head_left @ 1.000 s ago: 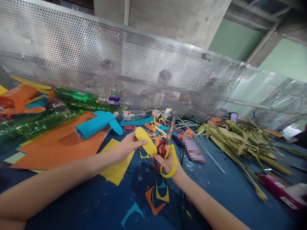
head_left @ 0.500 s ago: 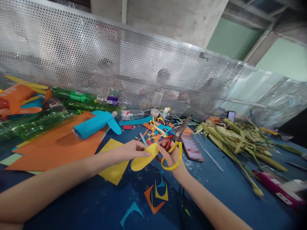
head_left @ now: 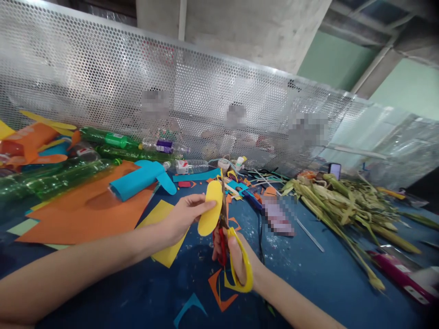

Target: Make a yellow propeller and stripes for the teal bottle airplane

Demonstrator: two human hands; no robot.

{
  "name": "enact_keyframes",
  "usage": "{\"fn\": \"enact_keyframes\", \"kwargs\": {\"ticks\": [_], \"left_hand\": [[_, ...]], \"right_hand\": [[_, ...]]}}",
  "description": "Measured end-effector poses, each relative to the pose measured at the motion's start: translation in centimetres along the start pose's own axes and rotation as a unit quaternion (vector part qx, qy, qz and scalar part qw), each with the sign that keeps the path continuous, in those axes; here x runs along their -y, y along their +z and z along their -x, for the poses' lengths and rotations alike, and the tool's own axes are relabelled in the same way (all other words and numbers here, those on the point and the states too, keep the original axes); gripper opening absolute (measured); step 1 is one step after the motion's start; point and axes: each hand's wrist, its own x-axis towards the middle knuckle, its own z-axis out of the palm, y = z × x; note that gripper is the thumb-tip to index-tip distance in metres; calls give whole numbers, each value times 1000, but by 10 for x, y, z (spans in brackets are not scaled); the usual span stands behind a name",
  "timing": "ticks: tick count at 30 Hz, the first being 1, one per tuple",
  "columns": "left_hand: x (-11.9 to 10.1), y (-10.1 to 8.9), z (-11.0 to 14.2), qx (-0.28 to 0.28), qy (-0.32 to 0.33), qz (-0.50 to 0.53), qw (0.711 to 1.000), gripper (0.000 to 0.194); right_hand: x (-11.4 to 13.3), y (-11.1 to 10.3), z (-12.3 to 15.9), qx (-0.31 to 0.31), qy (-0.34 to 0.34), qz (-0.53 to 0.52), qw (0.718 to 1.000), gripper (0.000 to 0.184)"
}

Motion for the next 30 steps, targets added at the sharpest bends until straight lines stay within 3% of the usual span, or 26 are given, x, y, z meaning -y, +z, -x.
{"fn": "enact_keyframes", "kwargs": {"ticks": [4, 25, 30], "left_hand": [[0, 4, 4, -11, 21, -12, 1000, 18], [2, 3, 4, -38, 55, -70, 995, 21], [4, 2, 3, -41, 67, -84, 993, 23]], "right_hand": [[-6, -3, 1, 50, -8, 20, 999, 55], [20, -11, -2, 61, -65, 175, 981, 53], [21, -11, -3, 50, -72, 167, 982, 53]]}}
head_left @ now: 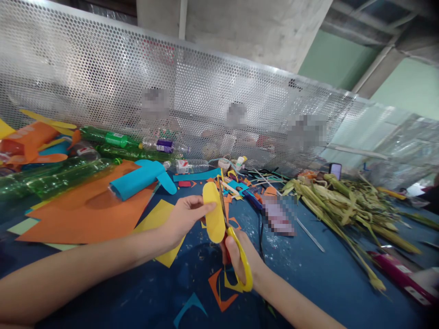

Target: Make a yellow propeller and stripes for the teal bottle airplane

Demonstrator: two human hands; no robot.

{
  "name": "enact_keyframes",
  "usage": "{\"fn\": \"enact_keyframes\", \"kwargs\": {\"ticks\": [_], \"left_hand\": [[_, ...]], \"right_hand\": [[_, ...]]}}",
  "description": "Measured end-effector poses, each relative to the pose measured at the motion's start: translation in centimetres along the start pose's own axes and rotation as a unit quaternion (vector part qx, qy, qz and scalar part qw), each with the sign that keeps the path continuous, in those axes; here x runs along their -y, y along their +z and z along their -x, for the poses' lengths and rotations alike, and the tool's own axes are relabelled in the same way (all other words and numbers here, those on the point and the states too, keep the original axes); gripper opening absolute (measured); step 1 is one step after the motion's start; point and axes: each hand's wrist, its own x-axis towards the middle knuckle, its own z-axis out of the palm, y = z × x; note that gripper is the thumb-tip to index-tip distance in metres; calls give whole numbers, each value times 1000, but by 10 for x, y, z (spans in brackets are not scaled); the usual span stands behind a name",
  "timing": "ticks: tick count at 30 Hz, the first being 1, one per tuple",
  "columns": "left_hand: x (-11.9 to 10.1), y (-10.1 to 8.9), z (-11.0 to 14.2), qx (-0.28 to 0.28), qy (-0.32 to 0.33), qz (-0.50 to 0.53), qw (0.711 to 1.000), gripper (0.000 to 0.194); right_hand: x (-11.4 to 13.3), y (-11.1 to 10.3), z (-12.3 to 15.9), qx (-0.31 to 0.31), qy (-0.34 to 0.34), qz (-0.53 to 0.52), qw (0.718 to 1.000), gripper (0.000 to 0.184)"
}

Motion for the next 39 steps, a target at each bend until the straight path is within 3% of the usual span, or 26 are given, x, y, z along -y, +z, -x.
{"fn": "enact_keyframes", "kwargs": {"ticks": [9, 28, 34, 39], "left_hand": [[4, -1, -1, -11, 14, -23, 1000, 22], [6, -2, -3, -9, 1, -13, 1000, 24], [9, -3, -5, -7, 9, -17, 1000, 23], [11, -7, -11, -4, 3, -5, 1000, 23]], "right_hand": [[-5, 4, 2, -39, 11, -23, 999, 47], [-7, 4, 1, -29, 58, -40, 997, 50], [-13, 10, 1, -57, 72, -13, 996, 45], [-21, -8, -12, -76, 119, 79, 987, 35]]}}
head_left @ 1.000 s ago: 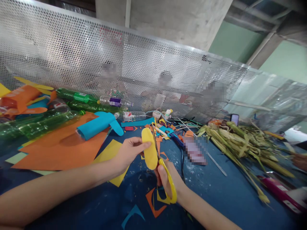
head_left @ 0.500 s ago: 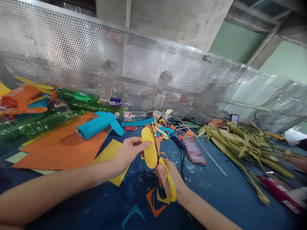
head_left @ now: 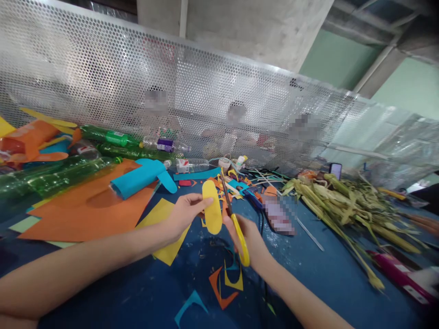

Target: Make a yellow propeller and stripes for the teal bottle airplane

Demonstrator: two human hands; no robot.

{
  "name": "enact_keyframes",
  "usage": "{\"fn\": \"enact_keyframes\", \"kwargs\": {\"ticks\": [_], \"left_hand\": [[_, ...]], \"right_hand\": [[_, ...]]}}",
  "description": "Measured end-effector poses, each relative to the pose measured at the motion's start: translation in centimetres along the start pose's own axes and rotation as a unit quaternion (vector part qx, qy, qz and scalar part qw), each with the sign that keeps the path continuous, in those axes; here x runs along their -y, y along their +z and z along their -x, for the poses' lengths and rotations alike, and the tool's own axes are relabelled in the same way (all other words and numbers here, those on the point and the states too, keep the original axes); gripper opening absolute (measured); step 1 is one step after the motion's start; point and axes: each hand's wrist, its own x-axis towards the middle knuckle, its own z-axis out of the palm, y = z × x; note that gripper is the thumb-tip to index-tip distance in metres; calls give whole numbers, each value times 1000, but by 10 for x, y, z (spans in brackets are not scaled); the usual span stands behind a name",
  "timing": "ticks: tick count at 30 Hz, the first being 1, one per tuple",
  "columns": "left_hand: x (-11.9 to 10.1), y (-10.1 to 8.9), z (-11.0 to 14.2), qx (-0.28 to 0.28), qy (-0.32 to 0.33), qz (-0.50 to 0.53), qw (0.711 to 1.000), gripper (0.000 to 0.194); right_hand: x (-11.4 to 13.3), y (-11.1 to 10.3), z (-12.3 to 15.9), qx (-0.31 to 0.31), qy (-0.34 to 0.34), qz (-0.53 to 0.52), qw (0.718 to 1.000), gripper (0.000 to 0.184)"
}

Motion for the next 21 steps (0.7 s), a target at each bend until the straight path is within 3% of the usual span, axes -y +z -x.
{"fn": "enact_keyframes", "kwargs": {"ticks": [2, 6, 11, 16, 18, 21], "left_hand": [[4, -4, -5, 4, -10, -2, 1000, 24], [14, -12, -18, 20, -38, -9, 999, 26], [17, -15, -21, 32, -65, -23, 997, 28], [15, -12, -16, 36, -86, -15, 996, 28], [20, -11, -15, 49, -101, 1, 994, 28], [31, -12, -17, 68, -117, 18, 991, 29]], "right_hand": [[-8, -9, -10, -20, 1, 103, 995, 30], [-27, -17, -25, -36, 49, 293, 954, 27], [-37, -13, -27, -22, 104, 367, 924, 31], [-35, -15, -23, -32, 78, 447, 891, 27], [-31, -17, -21, -57, 28, 440, 896, 20], [-23, -15, -19, -60, -84, 295, 950, 20]]}}
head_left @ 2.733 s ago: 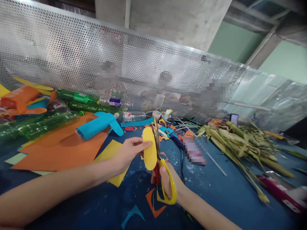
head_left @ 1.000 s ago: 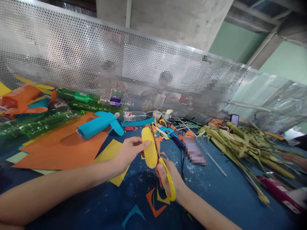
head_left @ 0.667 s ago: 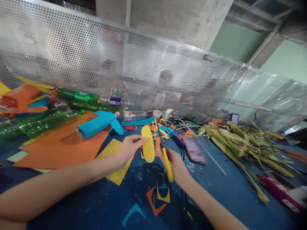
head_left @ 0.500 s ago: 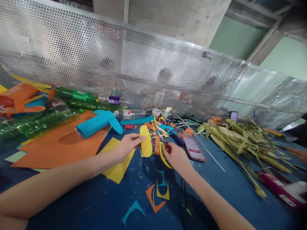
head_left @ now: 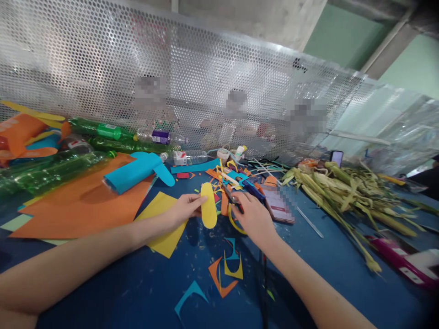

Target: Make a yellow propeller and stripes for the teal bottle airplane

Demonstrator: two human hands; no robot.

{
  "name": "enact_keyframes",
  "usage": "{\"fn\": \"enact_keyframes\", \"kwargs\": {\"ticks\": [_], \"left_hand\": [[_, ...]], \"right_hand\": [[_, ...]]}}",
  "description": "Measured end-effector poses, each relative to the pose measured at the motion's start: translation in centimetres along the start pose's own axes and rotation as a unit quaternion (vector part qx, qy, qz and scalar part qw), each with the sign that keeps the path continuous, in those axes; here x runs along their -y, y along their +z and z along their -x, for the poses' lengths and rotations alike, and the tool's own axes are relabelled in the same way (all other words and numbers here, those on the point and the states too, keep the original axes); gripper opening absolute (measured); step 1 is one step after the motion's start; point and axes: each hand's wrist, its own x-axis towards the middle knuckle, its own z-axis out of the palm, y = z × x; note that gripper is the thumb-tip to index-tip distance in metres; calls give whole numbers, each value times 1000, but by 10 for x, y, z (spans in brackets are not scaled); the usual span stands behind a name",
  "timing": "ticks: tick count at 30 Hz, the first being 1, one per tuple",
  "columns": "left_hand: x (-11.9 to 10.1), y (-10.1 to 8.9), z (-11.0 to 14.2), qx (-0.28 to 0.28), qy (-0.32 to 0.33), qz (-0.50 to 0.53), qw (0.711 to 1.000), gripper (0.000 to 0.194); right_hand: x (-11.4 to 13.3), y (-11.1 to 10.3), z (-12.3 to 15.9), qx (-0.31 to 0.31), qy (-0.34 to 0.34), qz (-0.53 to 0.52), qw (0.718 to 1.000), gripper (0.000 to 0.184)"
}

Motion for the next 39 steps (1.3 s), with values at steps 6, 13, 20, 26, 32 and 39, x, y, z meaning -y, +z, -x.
{"fn": "enact_keyframes", "kwargs": {"ticks": [6, 13, 20, 26, 32, 39], "left_hand": [[8, -3, -2, 48, 29, -46, 997, 33], [7, -2, 1, 129, 42, -123, 983, 32], [8, -3, 4, 161, 38, -114, 980, 42], [11, -1, 3, 167, 66, -184, 967, 29], [11, -1, 2, 163, 79, -222, 958, 26], [12, -1, 2, 171, 79, -222, 957, 24]], "right_hand": [[17, 8, 7, 47, -124, -281, 950, 30], [16, 10, 7, 5, -7, -350, 937, 11], [15, 12, 5, 12, 29, -358, 933, 18], [16, 11, 5, 10, 48, -366, 929, 18], [14, 16, 4, 41, 93, -434, 895, 20], [14, 17, 4, 73, 101, -463, 878, 17]]}}
